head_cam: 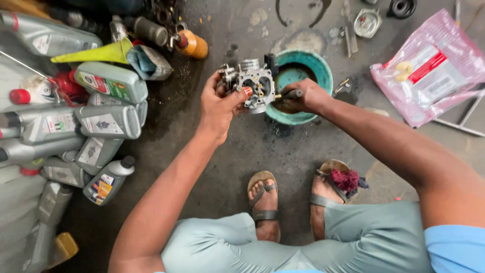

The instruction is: Cleaning a motorcycle carburetor with a brush and fluid.

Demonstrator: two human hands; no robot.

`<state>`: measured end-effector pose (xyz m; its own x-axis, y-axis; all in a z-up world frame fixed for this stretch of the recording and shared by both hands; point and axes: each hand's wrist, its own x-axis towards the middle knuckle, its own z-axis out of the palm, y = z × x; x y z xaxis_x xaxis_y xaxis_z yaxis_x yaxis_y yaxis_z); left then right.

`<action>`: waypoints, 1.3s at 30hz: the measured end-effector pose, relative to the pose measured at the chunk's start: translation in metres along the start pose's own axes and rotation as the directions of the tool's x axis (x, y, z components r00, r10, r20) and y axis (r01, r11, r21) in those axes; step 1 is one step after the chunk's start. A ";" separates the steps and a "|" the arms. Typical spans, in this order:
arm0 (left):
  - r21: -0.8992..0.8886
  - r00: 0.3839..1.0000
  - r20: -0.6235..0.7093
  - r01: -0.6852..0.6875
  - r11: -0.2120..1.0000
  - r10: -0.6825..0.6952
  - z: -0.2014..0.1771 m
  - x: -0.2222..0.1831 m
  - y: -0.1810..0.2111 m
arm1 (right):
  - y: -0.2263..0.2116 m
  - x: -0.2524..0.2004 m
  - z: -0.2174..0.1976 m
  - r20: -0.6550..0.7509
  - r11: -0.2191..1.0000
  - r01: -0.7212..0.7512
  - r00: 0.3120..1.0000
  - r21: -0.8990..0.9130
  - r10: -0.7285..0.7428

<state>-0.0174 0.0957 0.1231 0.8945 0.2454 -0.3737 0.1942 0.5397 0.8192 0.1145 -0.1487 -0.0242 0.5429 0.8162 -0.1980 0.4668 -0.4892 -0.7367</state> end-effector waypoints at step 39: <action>0.549 0.521 0.770 -0.835 0.032 0.367 -0.019 0.016 -0.055 | -0.084 -0.049 -0.058 -0.450 0.877 0.086 0.879 0.472 0.156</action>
<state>-0.0215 0.0847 0.0638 0.8476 -0.2943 0.4415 -0.5195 -0.6299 0.5774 0.0886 -0.1657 0.0846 0.8641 0.5033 0.0019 0.1265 -0.2137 -0.9687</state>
